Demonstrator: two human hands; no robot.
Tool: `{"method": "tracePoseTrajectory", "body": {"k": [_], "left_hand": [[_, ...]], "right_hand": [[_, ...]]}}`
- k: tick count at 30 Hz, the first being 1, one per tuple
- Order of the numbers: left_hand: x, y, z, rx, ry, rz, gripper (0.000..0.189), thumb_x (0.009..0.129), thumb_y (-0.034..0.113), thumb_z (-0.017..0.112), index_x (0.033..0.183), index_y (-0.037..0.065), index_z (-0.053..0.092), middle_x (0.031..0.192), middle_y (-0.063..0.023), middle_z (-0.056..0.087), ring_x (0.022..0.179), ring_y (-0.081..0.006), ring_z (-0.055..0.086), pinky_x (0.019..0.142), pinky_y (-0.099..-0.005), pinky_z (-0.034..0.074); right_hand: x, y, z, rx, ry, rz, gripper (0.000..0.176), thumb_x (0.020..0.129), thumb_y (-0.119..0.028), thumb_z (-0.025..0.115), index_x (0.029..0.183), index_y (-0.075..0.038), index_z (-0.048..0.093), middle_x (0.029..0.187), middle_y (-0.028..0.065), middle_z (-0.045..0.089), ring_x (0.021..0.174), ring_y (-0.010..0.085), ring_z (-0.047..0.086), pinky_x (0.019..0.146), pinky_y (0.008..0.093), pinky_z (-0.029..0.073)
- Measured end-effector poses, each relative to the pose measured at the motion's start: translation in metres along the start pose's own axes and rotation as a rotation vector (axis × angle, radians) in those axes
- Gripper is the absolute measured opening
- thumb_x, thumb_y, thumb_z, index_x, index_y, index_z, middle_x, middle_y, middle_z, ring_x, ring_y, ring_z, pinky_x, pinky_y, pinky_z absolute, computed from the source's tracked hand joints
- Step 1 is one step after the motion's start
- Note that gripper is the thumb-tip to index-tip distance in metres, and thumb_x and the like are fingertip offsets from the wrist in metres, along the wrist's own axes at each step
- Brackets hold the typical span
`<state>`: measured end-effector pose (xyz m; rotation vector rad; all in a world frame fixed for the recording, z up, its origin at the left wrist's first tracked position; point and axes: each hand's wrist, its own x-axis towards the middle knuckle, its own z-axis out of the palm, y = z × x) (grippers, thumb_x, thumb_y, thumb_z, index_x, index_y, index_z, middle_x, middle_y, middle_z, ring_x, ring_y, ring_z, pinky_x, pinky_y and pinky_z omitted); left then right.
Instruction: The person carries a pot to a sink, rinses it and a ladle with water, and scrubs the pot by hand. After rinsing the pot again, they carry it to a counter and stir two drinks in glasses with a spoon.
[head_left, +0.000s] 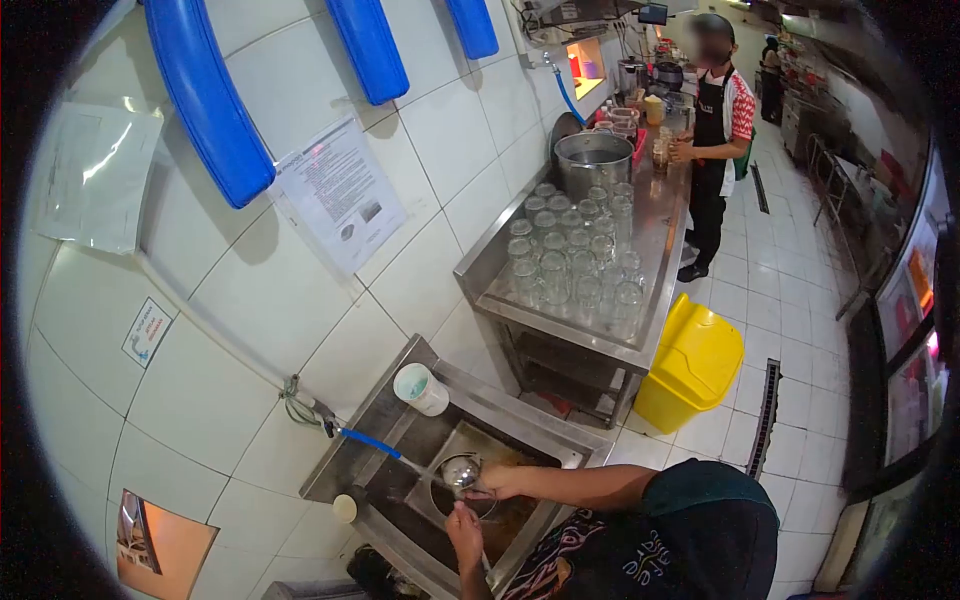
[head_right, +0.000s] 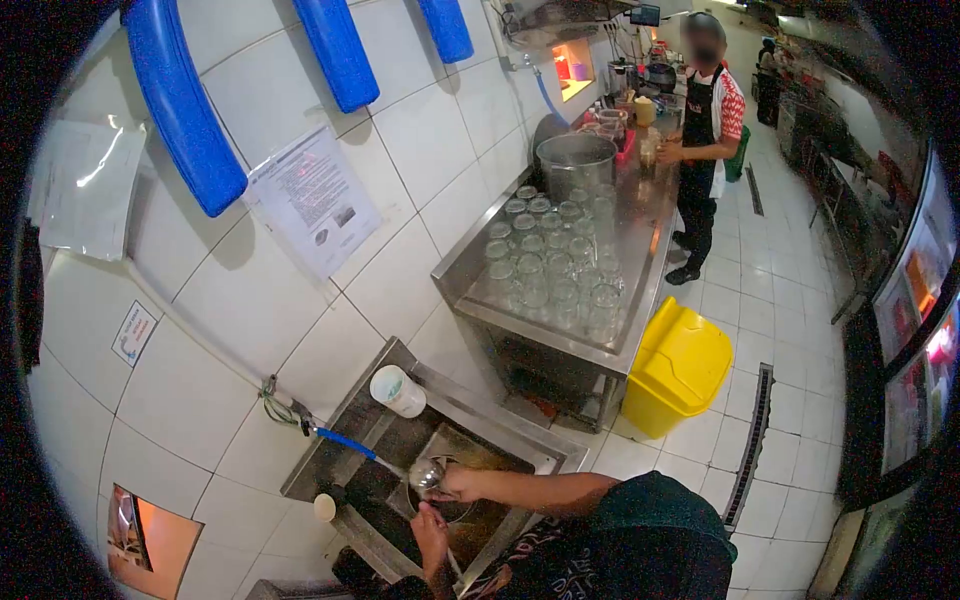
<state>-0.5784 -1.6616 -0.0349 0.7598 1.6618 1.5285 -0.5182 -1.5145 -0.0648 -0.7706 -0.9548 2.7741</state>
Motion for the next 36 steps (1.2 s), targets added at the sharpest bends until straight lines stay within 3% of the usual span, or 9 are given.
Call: {"method": "tracePoseTrajectory", "body": {"k": [1,8,11,13,17,20,29,32,36], "left_hand": [[0.001,-0.004,-0.001,0.019,0.016,-0.001,0.049,0.094,0.042,0.033,0.058,0.009,0.038,0.048,0.0024,0.034,0.041,-0.0069,0.032,0.039,-0.0227,0.026],[0.005,0.002,0.001,0.016,0.06,-0.01,0.049,0.094,0.041,0.033,0.058,0.009,0.038,0.048,0.0028,0.035,0.041,-0.0068,0.033,0.039,-0.0229,0.026],[0.005,0.006,0.005,0.088,0.087,0.075,0.049,0.094,0.042,0.033,0.058,0.009,0.038,0.047,0.0019,0.034,0.041,-0.0077,0.032,0.039,-0.0236,0.026],[0.001,0.017,0.012,0.037,0.055,-0.004,0.05,0.094,0.042,0.034,0.057,0.008,0.037,0.047,0.0006,0.034,0.04,-0.0088,0.033,0.039,-0.0245,0.027],[0.007,0.017,0.021,0.061,-0.031,-0.241,0.052,0.093,0.042,0.032,0.054,0.008,0.036,0.046,-0.0003,0.035,0.042,-0.0108,0.037,0.041,-0.0255,0.028],[0.028,-0.031,0.012,0.228,-0.181,0.12,0.054,0.093,0.042,0.032,0.053,0.007,0.038,0.046,0.0,0.037,0.043,-0.0119,0.037,0.043,-0.0273,0.028],[0.008,0.011,0.034,0.159,-0.062,-0.045,0.053,0.093,0.041,0.035,0.058,0.003,0.047,0.048,0.0003,0.04,0.045,-0.0092,0.038,0.043,-0.0269,0.028],[0.006,0.006,0.027,0.136,-0.074,0.038,0.052,0.092,0.043,0.037,0.061,0.003,0.048,0.05,0.0014,0.04,0.046,-0.0081,0.037,0.043,-0.0251,0.029],[0.006,0.024,0.023,0.151,0.167,0.059,0.05,0.093,0.043,0.034,0.063,0.004,0.044,0.053,0.0021,0.038,0.047,-0.0083,0.035,0.043,-0.0249,0.029]], "right_hand": [[-0.007,-0.003,0.004,-0.083,-0.186,-0.025,0.014,0.085,-0.014,0.054,0.098,-0.01,0.056,0.09,0.0022,0.061,0.08,0.0144,0.058,0.066,0.0286,0.052],[-0.021,0.0,0.012,0.287,-0.25,-0.026,0.024,0.084,-0.009,0.053,0.107,-0.005,0.052,0.102,0.0065,0.058,0.09,0.0172,0.057,0.08,0.0298,0.048],[-0.029,-0.003,0.005,0.311,-0.469,-0.213,0.03,0.083,-0.013,0.054,0.111,-0.001,0.049,0.107,0.0089,0.057,0.095,0.0215,0.056,0.084,0.0342,0.046],[-0.065,-0.032,0.025,0.646,-0.414,-0.049,0.034,0.084,-0.027,0.054,0.103,0.001,0.054,0.1,0.0103,0.06,0.086,0.0226,0.057,0.081,0.0348,0.045],[-0.044,-0.03,0.015,0.754,-0.251,-0.033,0.036,0.083,-0.037,0.056,0.095,-0.003,0.058,0.092,0.0085,0.062,0.081,0.0224,0.058,0.076,0.0357,0.046],[-0.04,-0.035,0.012,0.704,-0.139,0.001,0.033,0.082,-0.041,0.056,0.083,-0.008,0.061,0.075,0.005,0.062,0.068,0.0197,0.057,0.065,0.0345,0.048],[-0.043,-0.043,0.018,0.451,-0.151,0.004,0.034,0.079,-0.047,0.054,0.078,-0.013,0.059,0.066,0.0039,0.06,0.051,0.0173,0.054,0.044,0.0281,0.044],[-0.031,-0.034,0.029,0.443,0.072,-0.025,0.046,0.08,-0.055,0.049,0.079,-0.01,0.062,0.078,0.0057,0.062,0.071,0.0183,0.055,0.065,0.0343,0.044],[-0.055,-0.04,0.059,0.2,0.112,-0.102,0.051,0.082,-0.06,0.042,0.084,-0.011,0.059,0.077,0.0041,0.06,0.068,0.0167,0.056,0.061,0.0302,0.046]]}}
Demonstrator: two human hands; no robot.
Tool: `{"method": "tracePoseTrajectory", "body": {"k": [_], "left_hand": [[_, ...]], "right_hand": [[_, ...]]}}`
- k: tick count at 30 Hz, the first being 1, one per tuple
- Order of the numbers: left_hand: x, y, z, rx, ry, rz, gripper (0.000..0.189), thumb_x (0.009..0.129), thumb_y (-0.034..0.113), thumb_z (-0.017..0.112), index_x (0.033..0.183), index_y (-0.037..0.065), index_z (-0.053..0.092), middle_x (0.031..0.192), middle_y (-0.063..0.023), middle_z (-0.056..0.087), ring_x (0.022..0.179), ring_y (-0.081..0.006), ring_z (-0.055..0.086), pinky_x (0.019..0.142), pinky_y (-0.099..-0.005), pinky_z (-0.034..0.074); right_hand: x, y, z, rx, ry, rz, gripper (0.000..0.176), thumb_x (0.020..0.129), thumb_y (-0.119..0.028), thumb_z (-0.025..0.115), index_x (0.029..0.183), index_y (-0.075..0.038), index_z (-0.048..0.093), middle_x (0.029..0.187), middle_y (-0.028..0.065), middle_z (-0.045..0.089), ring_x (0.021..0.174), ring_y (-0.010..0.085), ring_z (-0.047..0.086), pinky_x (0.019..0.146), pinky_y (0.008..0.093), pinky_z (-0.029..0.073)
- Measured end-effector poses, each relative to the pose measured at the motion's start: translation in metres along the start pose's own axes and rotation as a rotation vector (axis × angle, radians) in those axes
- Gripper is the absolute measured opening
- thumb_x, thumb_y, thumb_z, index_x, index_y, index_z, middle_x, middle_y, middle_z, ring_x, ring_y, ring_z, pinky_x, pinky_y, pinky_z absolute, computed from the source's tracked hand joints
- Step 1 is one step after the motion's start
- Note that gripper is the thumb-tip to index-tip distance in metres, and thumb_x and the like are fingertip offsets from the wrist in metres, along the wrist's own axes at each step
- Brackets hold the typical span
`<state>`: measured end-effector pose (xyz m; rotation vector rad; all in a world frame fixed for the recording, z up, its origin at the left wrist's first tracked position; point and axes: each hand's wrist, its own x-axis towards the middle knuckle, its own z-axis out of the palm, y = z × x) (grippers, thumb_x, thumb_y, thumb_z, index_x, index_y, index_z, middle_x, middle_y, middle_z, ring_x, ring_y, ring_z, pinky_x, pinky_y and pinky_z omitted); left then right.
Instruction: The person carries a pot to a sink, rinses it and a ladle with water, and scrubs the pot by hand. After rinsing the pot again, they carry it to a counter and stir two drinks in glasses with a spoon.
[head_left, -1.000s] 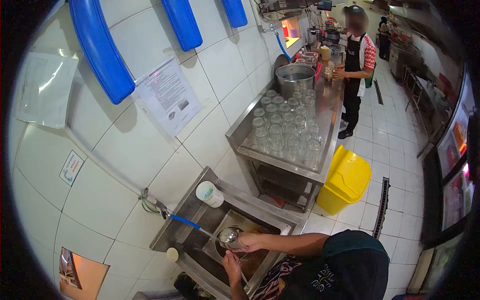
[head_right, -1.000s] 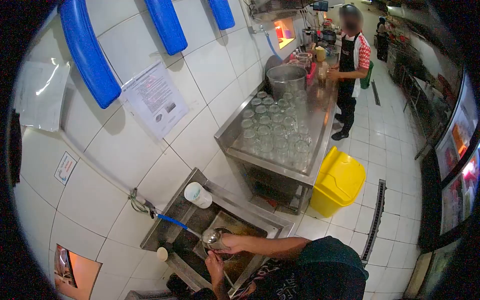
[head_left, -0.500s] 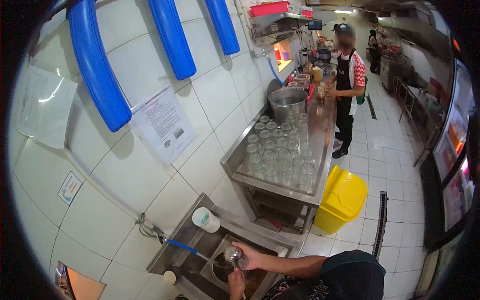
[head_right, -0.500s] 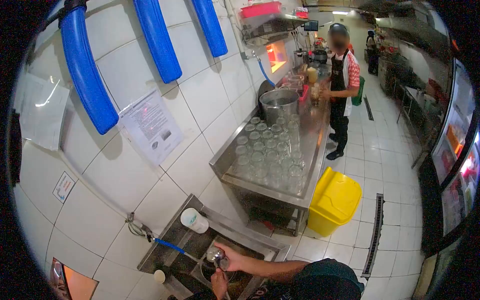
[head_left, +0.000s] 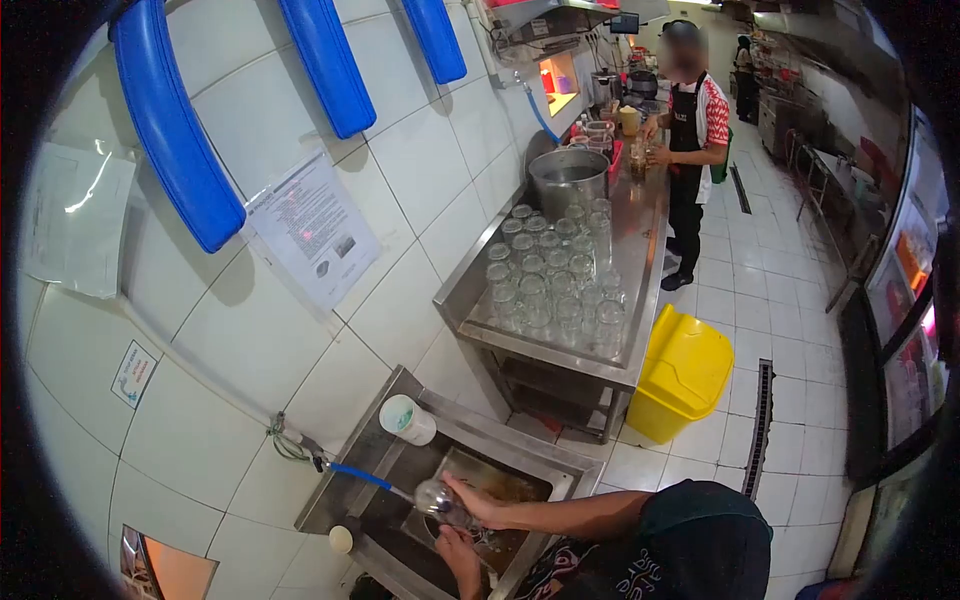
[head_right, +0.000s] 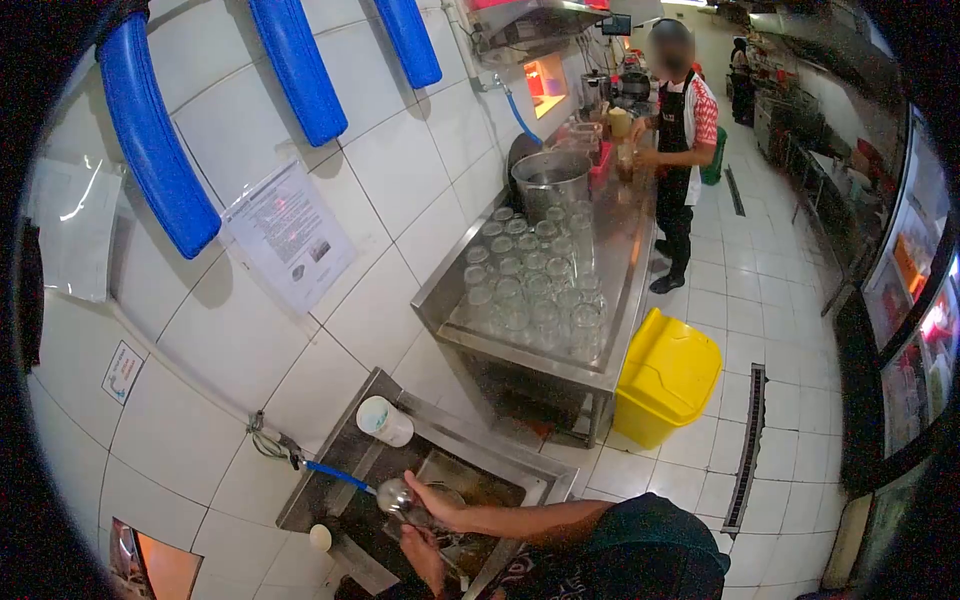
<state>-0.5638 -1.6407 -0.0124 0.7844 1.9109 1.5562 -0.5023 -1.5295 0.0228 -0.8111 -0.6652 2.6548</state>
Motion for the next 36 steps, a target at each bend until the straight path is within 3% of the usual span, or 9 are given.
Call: {"method": "tracePoseTrajectory", "body": {"k": [4,6,10,12,15,16,26,34,36], "left_hand": [[0.009,0.017,0.005,-0.201,0.292,-0.131,0.047,0.096,0.037,0.028,0.063,0.005,0.038,0.057,-0.0006,0.038,0.049,-0.0086,0.036,0.042,-0.0256,0.029],[0.015,-0.011,-0.015,0.04,0.02,0.045,0.044,0.096,0.031,0.027,0.069,0.0,0.045,0.066,-0.0089,0.048,0.057,-0.0171,0.047,0.051,-0.0295,0.038],[0.009,0.009,-0.014,0.266,-0.161,0.406,0.038,0.094,0.024,0.03,0.102,-0.005,0.052,0.092,-0.0213,0.057,0.09,-0.0353,0.053,0.08,-0.0369,0.038],[0.014,0.001,-0.018,0.392,-0.266,-0.017,0.039,0.094,0.027,0.03,0.104,-0.004,0.052,0.097,-0.02,0.057,0.09,-0.0342,0.053,0.08,-0.0359,0.039],[0.005,0.021,-0.02,0.251,-0.289,0.038,0.056,0.094,0.045,0.027,0.122,-0.001,0.043,0.107,-0.012,0.055,0.095,-0.0232,0.053,0.084,-0.0337,0.041],[0.012,0.024,-0.024,0.095,-0.277,-0.063,0.056,0.093,0.046,0.027,0.122,0.001,0.044,0.107,-0.0117,0.055,0.097,-0.0216,0.052,0.085,-0.0338,0.04],[0.021,0.09,0.006,-0.026,0.216,0.173,0.061,0.079,0.02,0.065,0.126,-0.003,0.033,0.112,-0.0132,0.049,0.1,-0.0214,0.049,0.088,-0.0329,0.038],[0.019,0.083,-0.026,-0.181,0.498,0.243,0.041,0.082,0.018,0.06,0.11,-0.005,0.043,0.1,-0.0147,0.053,0.089,-0.0238,0.054,0.081,-0.0346,0.043],[0.025,0.088,-0.05,-0.337,0.587,0.242,0.037,0.085,0.022,0.057,0.108,-0.004,0.043,0.094,-0.013,0.054,0.085,-0.0244,0.056,0.081,-0.0377,0.045]], "right_hand": [[-0.014,0.0,0.009,-0.467,-0.308,-0.327,0.067,0.081,-0.063,0.041,0.106,-0.001,0.051,0.09,0.0091,0.058,0.088,0.0202,0.053,0.079,0.0301,0.041],[-0.045,-0.015,0.028,-1.108,-0.136,-0.54,0.06,0.085,-0.056,0.043,0.104,0.0,0.05,0.091,0.0087,0.059,0.087,0.0203,0.054,0.076,0.0311,0.042],[0.014,0.013,-0.011,-0.853,-0.219,-0.461,0.043,0.083,-0.046,0.055,0.085,-0.003,0.057,0.075,0.0037,0.059,0.073,0.0135,0.055,0.067,0.0277,0.042],[0.015,0.014,-0.015,-0.757,-0.185,-0.502,0.038,0.081,-0.041,0.058,0.085,-0.004,0.058,0.071,0.002,0.059,0.07,0.0114,0.055,0.066,0.0252,0.042],[-0.047,-0.039,0.022,-0.943,0.273,-0.447,0.045,0.081,-0.046,0.056,0.092,-0.003,0.059,0.079,0.0091,0.062,0.075,0.0191,0.058,0.068,0.0337,0.045],[-0.002,-0.016,0.0,-0.891,0.348,-0.912,0.049,0.079,-0.048,0.056,0.097,-0.003,0.059,0.083,0.0125,0.062,0.077,0.0244,0.059,0.07,0.0381,0.046],[0.006,0.01,0.014,-1.406,0.01,-0.809,0.013,0.068,-0.016,0.058,0.076,-0.005,0.058,0.071,0.0179,0.059,0.067,0.0374,0.057,0.057,0.0465,0.043],[0.024,0.036,-0.028,-1.628,-0.184,-0.737,0.024,0.081,-0.028,0.053,0.087,-0.006,0.054,0.073,0.0197,0.058,0.071,0.0386,0.056,0.06,0.047,0.043],[0.055,0.064,-0.071,-1.579,-0.302,-0.693,0.057,0.088,-0.046,0.039,0.07,0.004,0.059,0.058,0.0194,0.053,0.053,0.0338,0.054,0.053,0.0463,0.043]]}}
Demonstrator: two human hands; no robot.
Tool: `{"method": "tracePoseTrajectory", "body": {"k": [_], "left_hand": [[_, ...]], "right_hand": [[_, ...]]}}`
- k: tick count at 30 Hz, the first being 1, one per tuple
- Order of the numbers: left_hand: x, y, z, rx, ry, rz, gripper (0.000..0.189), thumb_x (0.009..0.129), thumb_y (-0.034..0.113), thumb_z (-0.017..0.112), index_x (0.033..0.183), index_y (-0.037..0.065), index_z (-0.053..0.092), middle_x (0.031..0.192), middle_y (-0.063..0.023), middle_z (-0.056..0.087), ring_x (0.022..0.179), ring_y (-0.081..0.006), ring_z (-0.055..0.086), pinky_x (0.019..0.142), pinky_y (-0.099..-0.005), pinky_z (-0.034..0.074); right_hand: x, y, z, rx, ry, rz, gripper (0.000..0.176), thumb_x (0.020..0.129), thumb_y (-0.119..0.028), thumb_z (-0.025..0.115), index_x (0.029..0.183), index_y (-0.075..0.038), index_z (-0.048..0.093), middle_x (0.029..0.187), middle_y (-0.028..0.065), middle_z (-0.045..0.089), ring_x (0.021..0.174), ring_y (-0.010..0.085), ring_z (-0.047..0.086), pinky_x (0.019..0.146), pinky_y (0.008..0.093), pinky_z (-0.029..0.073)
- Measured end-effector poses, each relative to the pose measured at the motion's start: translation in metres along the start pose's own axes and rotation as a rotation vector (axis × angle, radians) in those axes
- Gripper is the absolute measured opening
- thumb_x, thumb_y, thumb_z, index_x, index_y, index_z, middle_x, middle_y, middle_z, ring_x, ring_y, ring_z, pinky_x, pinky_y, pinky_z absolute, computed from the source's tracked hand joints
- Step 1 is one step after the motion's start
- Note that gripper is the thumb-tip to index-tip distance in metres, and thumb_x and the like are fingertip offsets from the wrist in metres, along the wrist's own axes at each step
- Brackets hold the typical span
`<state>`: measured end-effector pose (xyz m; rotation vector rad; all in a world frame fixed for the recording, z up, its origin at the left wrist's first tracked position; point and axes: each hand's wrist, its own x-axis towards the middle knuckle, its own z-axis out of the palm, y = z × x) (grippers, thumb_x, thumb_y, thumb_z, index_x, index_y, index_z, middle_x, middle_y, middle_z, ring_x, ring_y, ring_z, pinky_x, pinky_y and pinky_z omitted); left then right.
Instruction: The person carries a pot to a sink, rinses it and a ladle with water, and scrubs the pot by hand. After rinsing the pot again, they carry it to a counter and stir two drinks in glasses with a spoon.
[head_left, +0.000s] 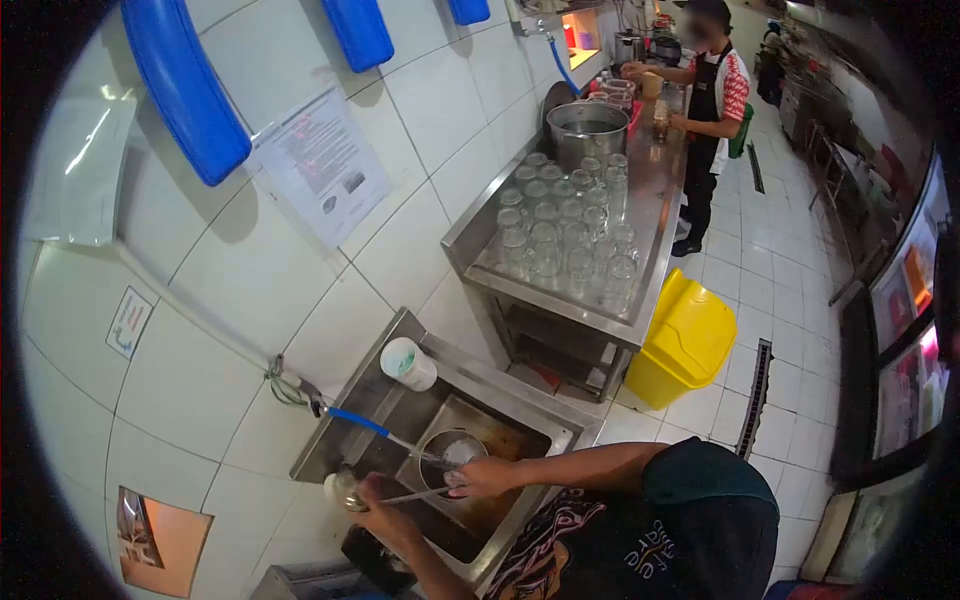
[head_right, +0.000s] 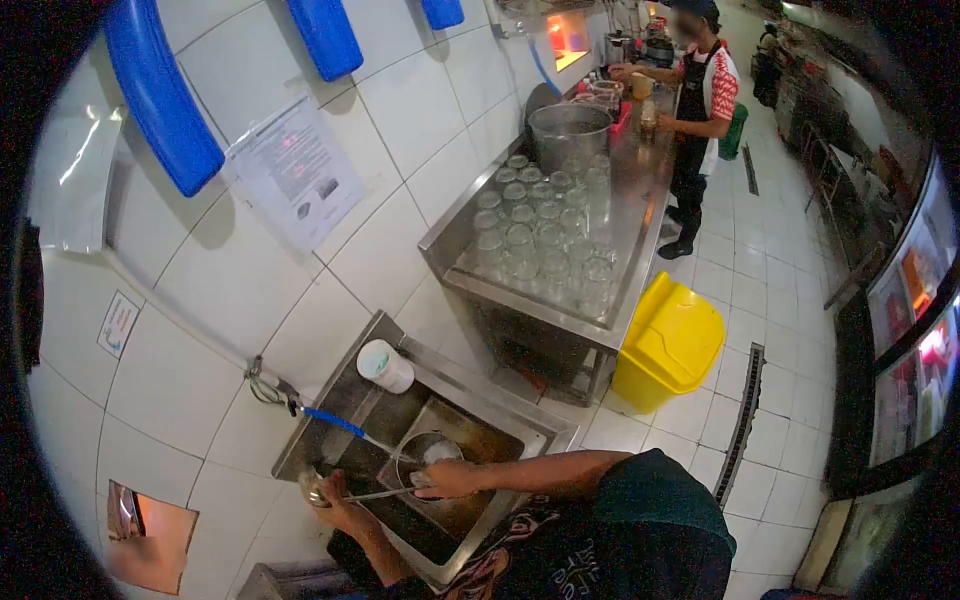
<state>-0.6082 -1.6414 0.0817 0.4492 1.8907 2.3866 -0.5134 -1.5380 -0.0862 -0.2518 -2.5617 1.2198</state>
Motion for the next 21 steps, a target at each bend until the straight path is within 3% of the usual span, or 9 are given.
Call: {"method": "tracePoseTrajectory", "body": {"k": [3,5,6,7,9,10,12,15,21], "left_hand": [[0.02,-0.036,-0.028,-0.242,-0.199,-0.072,0.033,0.086,0.022,0.054,0.107,-0.001,0.043,0.09,-0.0107,0.055,0.085,-0.0238,0.056,0.08,-0.0385,0.046],[0.002,-0.03,-0.015,-0.411,-0.165,-0.231,0.027,0.085,0.018,0.053,0.105,0.001,0.045,0.09,-0.0093,0.056,0.085,-0.0223,0.056,0.078,-0.0373,0.047],[-0.002,-0.055,-0.017,-0.352,-0.221,-0.183,0.018,0.083,0.011,0.049,0.1,0.003,0.049,0.087,-0.0078,0.055,0.081,-0.0198,0.055,0.073,-0.0347,0.047],[-0.007,-0.084,-0.019,0.314,-0.258,0.142,0.024,0.081,0.005,0.046,0.105,0.004,0.046,0.083,-0.006,0.053,0.075,-0.0163,0.052,0.071,-0.0323,0.047],[-0.026,-0.077,0.006,-0.227,-0.149,-0.286,0.017,0.089,0.01,0.04,0.104,0.005,0.045,0.069,-0.0012,0.041,0.06,-0.0116,0.042,0.058,-0.0268,0.041],[-0.026,-0.074,0.009,-0.424,-0.083,-0.401,0.016,0.092,0.015,0.038,0.103,0.005,0.046,0.066,0.0,0.036,0.057,-0.0103,0.037,0.052,-0.0253,0.038],[-0.014,-0.082,0.003,-0.466,-0.006,-0.421,0.026,0.095,0.029,0.036,0.1,0.007,0.048,0.062,0.0018,0.029,0.053,-0.0082,0.03,0.046,-0.0238,0.031],[0.028,-0.11,-0.026,-0.355,0.004,-0.474,0.033,0.093,0.038,0.039,0.103,0.008,0.048,0.06,0.0032,0.03,0.05,-0.0068,0.03,0.043,-0.0222,0.029],[0.068,-0.144,-0.06,-0.021,-0.261,-0.846,0.025,0.093,0.026,0.038,0.107,0.009,0.049,0.058,0.0041,0.034,0.045,-0.0054,0.029,0.038,-0.0206,0.026]], "right_hand": [[-0.008,-0.006,0.003,-0.055,-0.044,0.229,0.061,0.088,-0.05,0.037,0.069,0.004,0.059,0.059,0.0196,0.055,0.052,0.0343,0.053,0.053,0.0466,0.044],[-0.008,-0.021,-0.011,-0.047,-0.129,0.492,0.034,0.081,-0.038,0.052,0.087,-0.005,0.06,0.067,0.021,0.058,0.063,0.038,0.059,0.06,0.0459,0.047],[-0.012,-0.035,-0.027,-0.031,-0.077,0.449,0.033,0.079,-0.037,0.054,0.083,-0.006,0.062,0.067,0.0216,0.058,0.064,0.0373,0.059,0.06,0.0451,0.047],[-0.015,-0.046,-0.042,-0.009,-0.036,0.401,0.032,0.078,-0.036,0.055,0.08,-0.006,0.063,0.068,0.0222,0.059,0.065,0.0366,0.06,0.06,0.0444,0.048],[-0.016,-0.024,-0.026,-0.223,-0.045,0.373,0.032,0.076,-0.036,0.06,0.088,-0.006,0.063,0.068,0.0215,0.06,0.066,0.0358,0.06,0.06,0.043,0.048],[-0.021,-0.015,-0.023,-0.04,0.126,0.154,0.034,0.078,-0.036,0.06,0.092,-0.005,0.063,0.069,0.0211,0.06,0.067,0.0367,0.06,0.061,0.0431,0.048],[-0.024,-0.038,-0.049,-0.064,0.018,0.175,0.033,0.08,-0.033,0.059,0.094,-0.004,0.062,0.074,0.0202,0.061,0.067,0.0362,0.06,0.06,0.0408,0.048],[-0.042,0.019,-0.046,-0.004,0.293,-0.055,0.028,0.084,-0.028,0.057,0.093,-0.002,0.06,0.073,0.0128,0.062,0.061,0.0308,0.061,0.055,0.0376,0.047],[-0.058,0.043,-0.092,0.622,0.336,0.795,0.023,0.085,-0.024,0.055,0.093,-0.002,0.054,0.071,0.0027,0.052,0.067,0.0129,0.05,0.064,0.0282,0.042]]}}
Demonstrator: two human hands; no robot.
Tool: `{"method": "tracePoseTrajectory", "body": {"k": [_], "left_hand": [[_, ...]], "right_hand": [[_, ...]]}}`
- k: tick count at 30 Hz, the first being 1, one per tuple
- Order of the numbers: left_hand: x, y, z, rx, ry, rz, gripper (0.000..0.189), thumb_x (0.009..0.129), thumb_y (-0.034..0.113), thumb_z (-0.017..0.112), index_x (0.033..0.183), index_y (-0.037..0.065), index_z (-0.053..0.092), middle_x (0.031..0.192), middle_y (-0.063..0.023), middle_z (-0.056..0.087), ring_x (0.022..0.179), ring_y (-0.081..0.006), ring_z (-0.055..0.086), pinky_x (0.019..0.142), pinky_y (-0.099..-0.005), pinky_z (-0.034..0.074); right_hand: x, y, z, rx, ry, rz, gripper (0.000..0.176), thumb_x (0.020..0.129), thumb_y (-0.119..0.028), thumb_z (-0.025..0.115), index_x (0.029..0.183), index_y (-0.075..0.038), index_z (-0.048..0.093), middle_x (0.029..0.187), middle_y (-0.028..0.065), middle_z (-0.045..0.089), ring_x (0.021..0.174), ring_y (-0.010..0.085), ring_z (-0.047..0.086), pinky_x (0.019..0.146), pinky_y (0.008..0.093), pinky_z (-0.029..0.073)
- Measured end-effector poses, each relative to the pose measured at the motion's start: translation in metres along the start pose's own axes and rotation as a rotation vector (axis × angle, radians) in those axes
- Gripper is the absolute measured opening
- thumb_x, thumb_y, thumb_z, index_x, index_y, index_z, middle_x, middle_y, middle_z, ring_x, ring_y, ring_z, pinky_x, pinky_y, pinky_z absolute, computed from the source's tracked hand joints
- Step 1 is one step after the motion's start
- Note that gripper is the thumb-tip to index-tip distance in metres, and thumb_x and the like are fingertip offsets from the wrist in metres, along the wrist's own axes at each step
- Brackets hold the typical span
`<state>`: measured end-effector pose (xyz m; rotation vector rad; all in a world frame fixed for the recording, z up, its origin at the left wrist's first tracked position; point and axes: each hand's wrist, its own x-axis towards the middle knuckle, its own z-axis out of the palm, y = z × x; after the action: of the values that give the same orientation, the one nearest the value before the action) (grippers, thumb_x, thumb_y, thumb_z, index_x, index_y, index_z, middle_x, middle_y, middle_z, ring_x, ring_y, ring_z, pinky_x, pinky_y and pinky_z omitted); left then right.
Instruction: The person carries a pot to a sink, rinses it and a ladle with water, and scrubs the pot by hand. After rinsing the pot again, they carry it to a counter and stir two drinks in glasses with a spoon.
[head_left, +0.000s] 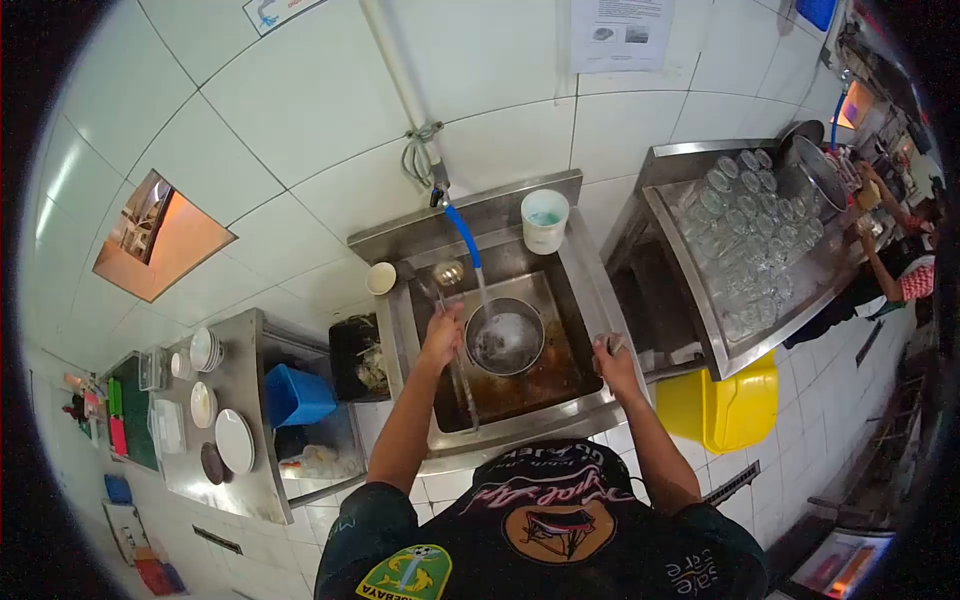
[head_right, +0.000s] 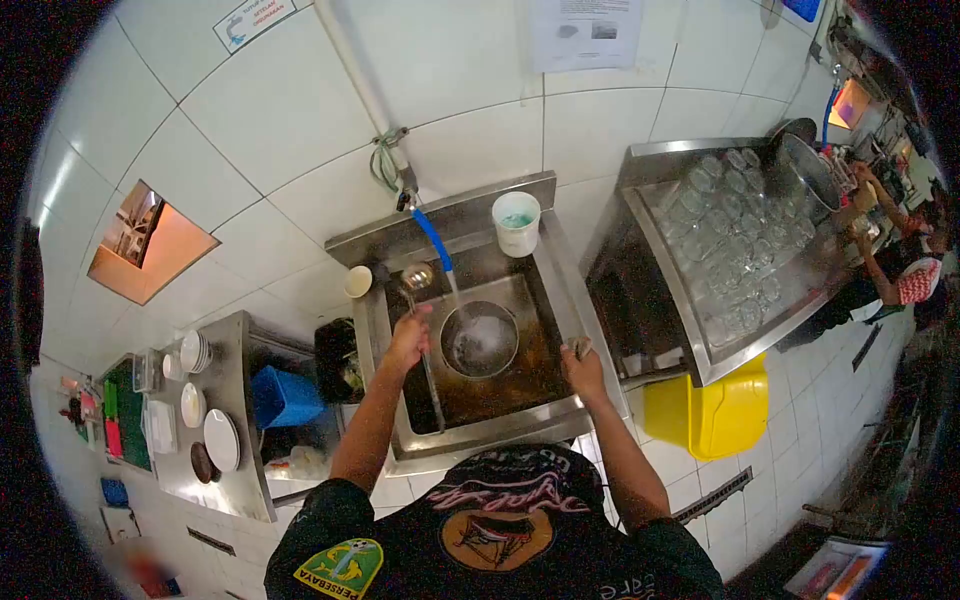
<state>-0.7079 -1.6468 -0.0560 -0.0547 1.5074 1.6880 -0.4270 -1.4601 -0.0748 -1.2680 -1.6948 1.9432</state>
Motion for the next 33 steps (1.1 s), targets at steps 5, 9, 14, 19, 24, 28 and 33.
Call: {"method": "tracePoseTrajectory", "body": {"k": [5,9,14,19,24,28,33], "left_hand": [[0.032,-0.025,-0.002,0.024,-0.147,-0.47,0.028,0.093,0.013,0.025,0.108,0.004,0.047,0.062,0.0031,0.036,0.045,-0.0065,0.027,0.039,-0.0207,0.025],[0.067,-0.026,0.013,-0.243,-0.16,-0.598,0.016,0.091,0.013,0.036,0.083,0.003,0.045,0.062,-0.0007,0.042,0.045,-0.007,0.035,0.036,-0.0165,0.031],[0.102,-0.024,0.034,-0.53,0.002,-0.6,0.018,0.09,0.01,0.036,0.078,0.001,0.047,0.062,-0.0028,0.045,0.045,-0.008,0.04,0.038,-0.0183,0.036],[0.143,-0.038,0.024,-0.285,-0.085,-0.449,0.019,0.088,0.006,0.031,0.075,0.001,0.045,0.059,-0.0052,0.047,0.047,-0.0109,0.044,0.043,-0.027,0.043],[0.172,-0.045,0.035,-0.718,0.229,-0.435,0.017,0.086,0.004,0.036,0.072,0.002,0.046,0.062,-0.0076,0.05,0.053,-0.0184,0.051,0.047,-0.03,0.047],[0.178,-0.058,0.031,-0.836,0.354,-0.422,0.011,0.085,0.004,0.042,0.076,0.004,0.049,0.066,-0.0075,0.052,0.059,-0.0192,0.053,0.054,-0.0329,0.049],[0.21,-0.106,-0.014,-0.653,-0.108,-0.224,0.008,0.088,0.005,0.044,0.092,-0.001,0.048,0.081,-0.0117,0.052,0.071,-0.0212,0.054,0.064,-0.0341,0.051]], "right_hand": [[0.043,-0.07,0.017,-0.174,0.033,-0.342,0.019,0.082,-0.017,0.053,0.093,-0.001,0.052,0.071,0.0026,0.052,0.067,0.012,0.05,0.062,0.0285,0.042],[0.123,-0.132,0.051,-0.287,-0.036,-0.563,0.032,0.079,-0.021,0.053,0.102,0.001,0.047,0.083,0.0195,0.056,0.081,0.0341,0.056,0.072,0.041,0.042],[0.189,-0.177,0.089,-0.727,0.245,-0.751,0.035,0.077,-0.019,0.057,0.105,-0.001,0.049,0.098,0.0209,0.053,0.093,0.037,0.052,0.075,0.0443,0.042],[0.162,-0.16,0.13,-0.465,0.14,-1.101,0.023,0.075,-0.014,0.06,0.094,-0.001,0.056,0.092,0.0165,0.057,0.087,0.033,0.054,0.076,0.0383,0.042],[0.178,-0.066,0.149,-0.271,-0.301,-0.579,0.018,0.079,-0.014,0.058,0.092,-0.001,0.057,0.086,0.0084,0.061,0.08,0.019,0.058,0.073,0.0294,0.044],[0.208,-0.01,0.175,0.13,-0.408,0.051,0.017,0.084,-0.021,0.053,0.089,-0.005,0.059,0.084,0.0007,0.06,0.077,0.0124,0.055,0.069,0.027,0.044],[0.233,0.019,0.216,0.296,-0.451,0.281,0.015,0.083,-0.019,0.05,0.082,-0.007,0.06,0.077,0.0036,0.057,0.072,0.0166,0.054,0.065,0.0307,0.044]]}}
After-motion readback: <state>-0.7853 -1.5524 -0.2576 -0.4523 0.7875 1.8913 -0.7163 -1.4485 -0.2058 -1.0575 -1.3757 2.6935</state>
